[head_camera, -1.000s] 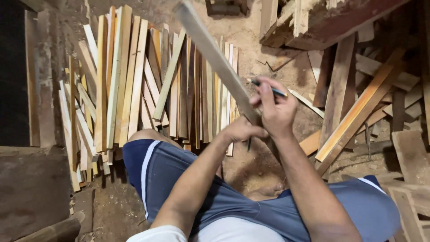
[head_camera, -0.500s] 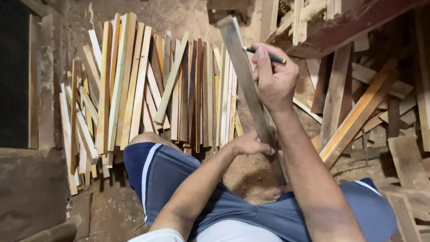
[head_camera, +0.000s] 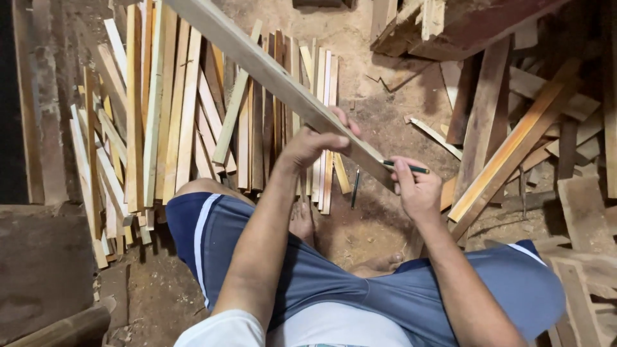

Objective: The person marks and shaves wooden strips using a pencil and a hand tool in a workshop.

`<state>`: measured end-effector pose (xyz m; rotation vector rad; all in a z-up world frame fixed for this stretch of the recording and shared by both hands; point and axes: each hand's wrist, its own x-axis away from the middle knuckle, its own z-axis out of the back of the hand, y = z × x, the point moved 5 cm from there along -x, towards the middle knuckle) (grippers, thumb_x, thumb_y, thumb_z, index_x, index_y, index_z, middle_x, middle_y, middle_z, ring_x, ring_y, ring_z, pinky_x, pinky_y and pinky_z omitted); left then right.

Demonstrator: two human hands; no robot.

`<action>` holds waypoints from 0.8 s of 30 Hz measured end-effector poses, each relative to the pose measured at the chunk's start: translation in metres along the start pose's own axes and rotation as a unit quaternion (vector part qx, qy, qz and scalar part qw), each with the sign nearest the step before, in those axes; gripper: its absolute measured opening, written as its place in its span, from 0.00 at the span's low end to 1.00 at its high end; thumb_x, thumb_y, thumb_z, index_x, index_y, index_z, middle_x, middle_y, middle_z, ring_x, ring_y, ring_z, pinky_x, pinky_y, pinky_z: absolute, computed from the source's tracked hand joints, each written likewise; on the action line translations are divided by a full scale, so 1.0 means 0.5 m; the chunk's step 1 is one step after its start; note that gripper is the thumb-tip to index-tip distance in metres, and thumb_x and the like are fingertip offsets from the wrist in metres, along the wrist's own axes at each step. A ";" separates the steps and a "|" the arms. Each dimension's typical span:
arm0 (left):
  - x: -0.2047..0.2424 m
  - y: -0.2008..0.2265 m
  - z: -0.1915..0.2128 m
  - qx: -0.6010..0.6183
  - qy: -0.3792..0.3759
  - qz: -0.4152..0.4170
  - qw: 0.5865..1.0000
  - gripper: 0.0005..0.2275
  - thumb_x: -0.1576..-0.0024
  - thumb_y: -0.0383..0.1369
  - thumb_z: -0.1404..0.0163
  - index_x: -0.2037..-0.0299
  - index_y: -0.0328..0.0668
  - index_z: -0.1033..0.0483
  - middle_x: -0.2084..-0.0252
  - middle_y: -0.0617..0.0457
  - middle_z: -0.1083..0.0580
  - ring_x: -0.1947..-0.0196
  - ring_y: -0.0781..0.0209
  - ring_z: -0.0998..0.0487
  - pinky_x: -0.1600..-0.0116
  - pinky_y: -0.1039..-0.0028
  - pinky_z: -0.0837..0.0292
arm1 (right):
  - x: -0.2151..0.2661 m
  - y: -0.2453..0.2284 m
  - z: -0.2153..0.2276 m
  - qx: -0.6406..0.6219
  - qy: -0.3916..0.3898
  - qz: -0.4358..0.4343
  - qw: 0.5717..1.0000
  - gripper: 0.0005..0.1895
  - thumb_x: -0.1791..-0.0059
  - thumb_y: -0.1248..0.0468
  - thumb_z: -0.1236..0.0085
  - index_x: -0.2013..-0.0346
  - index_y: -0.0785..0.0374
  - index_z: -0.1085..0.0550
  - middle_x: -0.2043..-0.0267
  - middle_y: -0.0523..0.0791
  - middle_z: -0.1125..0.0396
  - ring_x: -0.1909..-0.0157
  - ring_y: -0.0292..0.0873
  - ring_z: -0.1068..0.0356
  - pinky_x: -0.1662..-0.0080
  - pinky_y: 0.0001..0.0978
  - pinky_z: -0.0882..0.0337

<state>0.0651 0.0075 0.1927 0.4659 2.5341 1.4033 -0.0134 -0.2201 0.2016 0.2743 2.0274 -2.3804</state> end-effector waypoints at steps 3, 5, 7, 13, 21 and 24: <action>0.001 0.039 0.010 0.010 0.011 -0.016 1.000 0.15 0.54 0.22 0.37 0.60 0.41 0.29 0.59 0.41 0.21 0.60 0.47 0.16 0.61 0.59 0.15 | 0.015 0.031 0.053 0.052 0.001 -0.028 0.998 0.09 0.43 0.64 0.45 0.56 0.65 0.18 0.78 0.48 0.30 0.83 0.36 0.33 0.76 0.28 0.32; 0.006 0.056 0.014 -0.002 0.024 -0.013 1.000 0.15 0.53 0.22 0.38 0.59 0.41 0.30 0.59 0.42 0.21 0.61 0.48 0.16 0.61 0.61 0.15 | 0.017 0.064 0.084 0.082 0.001 -0.046 0.996 0.08 0.43 0.64 0.44 0.57 0.62 0.18 0.78 0.47 0.30 0.83 0.37 0.32 0.76 0.29 0.31; 0.006 0.055 0.014 -0.015 0.037 -0.011 0.999 0.15 0.52 0.22 0.39 0.58 0.41 0.30 0.60 0.43 0.21 0.61 0.49 0.16 0.61 0.63 0.14 | 0.018 0.072 0.094 0.111 0.001 -0.062 0.992 0.08 0.43 0.64 0.44 0.57 0.60 0.18 0.78 0.46 0.30 0.82 0.38 0.31 0.76 0.30 0.31; -0.005 -0.030 -0.040 -0.026 0.065 0.031 0.997 0.15 0.53 0.26 0.37 0.60 0.43 0.30 0.63 0.42 0.21 0.68 0.50 0.16 0.67 0.64 0.14 | 0.029 -0.016 0.019 0.142 0.019 0.153 0.978 0.28 0.60 0.66 0.21 0.48 0.68 0.22 0.58 0.58 0.26 0.54 0.59 0.24 0.53 0.46 0.24; -0.004 -0.112 -0.001 -0.123 0.084 0.032 0.988 0.16 0.43 0.42 0.40 0.60 0.39 0.30 0.75 0.48 0.24 0.85 0.64 0.26 0.83 0.77 0.30 | 0.038 0.032 -0.006 0.135 -0.024 -0.001 0.991 0.19 0.50 0.65 0.35 0.44 0.60 0.22 0.56 0.58 0.25 0.53 0.56 0.24 0.55 0.47 0.25; 0.003 -0.141 0.008 -0.134 0.127 0.031 0.982 0.13 0.42 0.43 0.40 0.59 0.45 0.25 0.70 0.56 0.27 0.68 0.67 0.26 0.65 0.77 0.28 | 0.044 0.046 0.005 0.075 -0.057 -0.073 0.993 0.18 0.46 0.65 0.41 0.41 0.62 0.24 0.71 0.51 0.26 0.72 0.38 0.29 0.65 0.34 0.25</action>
